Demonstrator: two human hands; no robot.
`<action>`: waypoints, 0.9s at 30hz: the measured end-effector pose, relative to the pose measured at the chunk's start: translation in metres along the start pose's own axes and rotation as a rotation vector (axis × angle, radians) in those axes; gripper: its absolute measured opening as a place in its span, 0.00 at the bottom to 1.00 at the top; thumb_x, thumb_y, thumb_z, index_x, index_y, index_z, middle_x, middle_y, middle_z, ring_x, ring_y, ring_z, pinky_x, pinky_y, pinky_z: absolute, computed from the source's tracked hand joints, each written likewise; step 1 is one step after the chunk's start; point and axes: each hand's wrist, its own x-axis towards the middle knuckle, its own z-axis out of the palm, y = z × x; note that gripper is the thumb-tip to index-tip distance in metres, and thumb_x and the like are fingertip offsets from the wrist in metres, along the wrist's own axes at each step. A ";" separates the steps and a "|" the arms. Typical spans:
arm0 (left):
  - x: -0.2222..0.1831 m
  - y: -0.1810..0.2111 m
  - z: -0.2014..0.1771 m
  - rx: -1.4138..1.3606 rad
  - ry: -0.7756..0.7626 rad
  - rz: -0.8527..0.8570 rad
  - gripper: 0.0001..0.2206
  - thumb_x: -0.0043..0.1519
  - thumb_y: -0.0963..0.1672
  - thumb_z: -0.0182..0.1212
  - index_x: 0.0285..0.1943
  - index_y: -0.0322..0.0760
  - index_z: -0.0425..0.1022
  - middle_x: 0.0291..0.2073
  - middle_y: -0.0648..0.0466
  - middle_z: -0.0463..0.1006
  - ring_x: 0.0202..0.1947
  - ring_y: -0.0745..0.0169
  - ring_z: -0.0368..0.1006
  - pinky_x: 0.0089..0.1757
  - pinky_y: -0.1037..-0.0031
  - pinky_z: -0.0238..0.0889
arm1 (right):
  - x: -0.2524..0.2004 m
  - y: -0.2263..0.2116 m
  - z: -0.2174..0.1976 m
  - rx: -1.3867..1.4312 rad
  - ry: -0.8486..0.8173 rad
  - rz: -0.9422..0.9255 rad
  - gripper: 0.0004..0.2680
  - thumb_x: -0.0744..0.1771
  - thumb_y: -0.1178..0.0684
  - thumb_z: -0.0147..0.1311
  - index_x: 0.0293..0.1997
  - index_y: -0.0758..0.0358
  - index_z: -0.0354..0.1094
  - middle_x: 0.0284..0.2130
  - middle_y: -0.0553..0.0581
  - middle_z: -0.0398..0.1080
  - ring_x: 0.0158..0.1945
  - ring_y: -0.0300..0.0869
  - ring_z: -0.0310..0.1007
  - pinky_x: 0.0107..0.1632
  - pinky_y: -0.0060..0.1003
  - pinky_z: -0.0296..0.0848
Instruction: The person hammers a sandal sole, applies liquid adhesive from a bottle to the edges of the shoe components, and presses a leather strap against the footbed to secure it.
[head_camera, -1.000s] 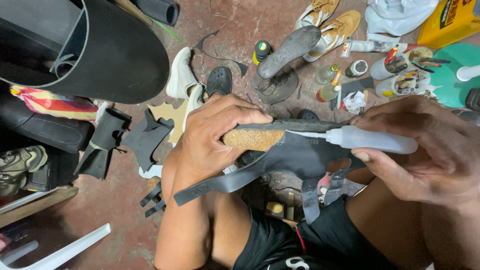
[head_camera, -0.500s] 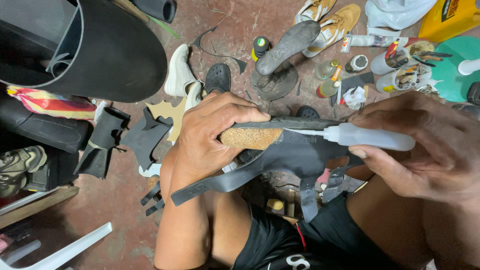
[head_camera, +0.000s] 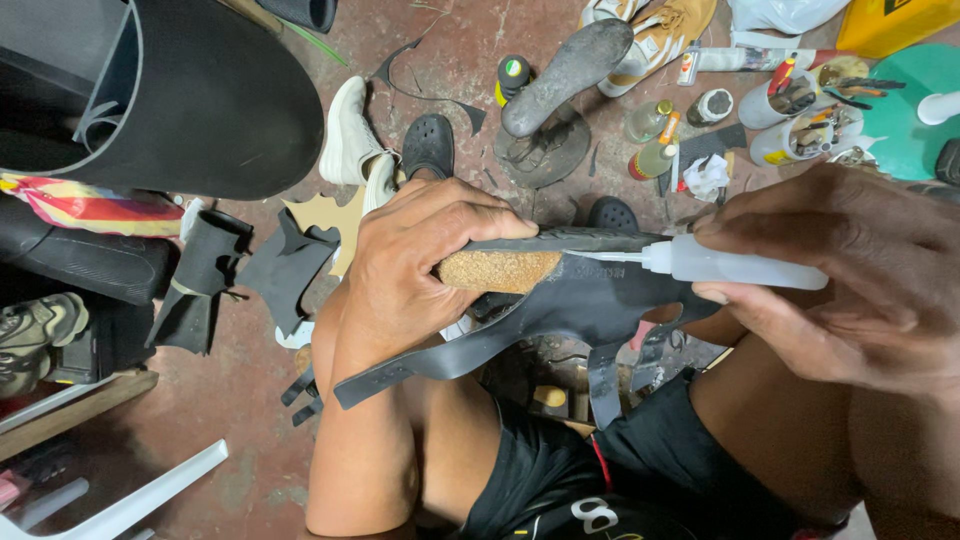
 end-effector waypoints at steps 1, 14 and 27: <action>0.001 -0.001 0.000 0.003 -0.003 0.005 0.12 0.55 0.39 0.73 0.47 0.38 0.80 0.38 0.54 0.80 0.40 0.54 0.77 0.40 0.72 0.68 | 0.001 0.000 -0.001 0.022 0.004 -0.010 0.13 0.60 0.58 0.66 0.45 0.75 0.73 0.39 0.68 0.76 0.41 0.52 0.80 0.41 0.42 0.79; 0.001 0.000 0.001 -0.008 -0.010 -0.026 0.12 0.57 0.40 0.73 0.48 0.38 0.81 0.40 0.54 0.81 0.40 0.56 0.78 0.40 0.73 0.68 | -0.017 0.005 0.008 0.068 0.006 0.109 0.12 0.61 0.58 0.65 0.47 0.71 0.73 0.41 0.68 0.76 0.42 0.50 0.80 0.45 0.40 0.80; -0.004 -0.001 -0.009 0.044 0.256 -0.036 0.13 0.56 0.42 0.76 0.48 0.36 0.80 0.39 0.51 0.80 0.42 0.57 0.79 0.46 0.73 0.71 | -0.004 0.038 0.021 0.938 0.463 0.597 0.14 0.68 0.65 0.57 0.56 0.62 0.56 0.47 0.64 0.73 0.36 0.35 0.73 0.40 0.28 0.74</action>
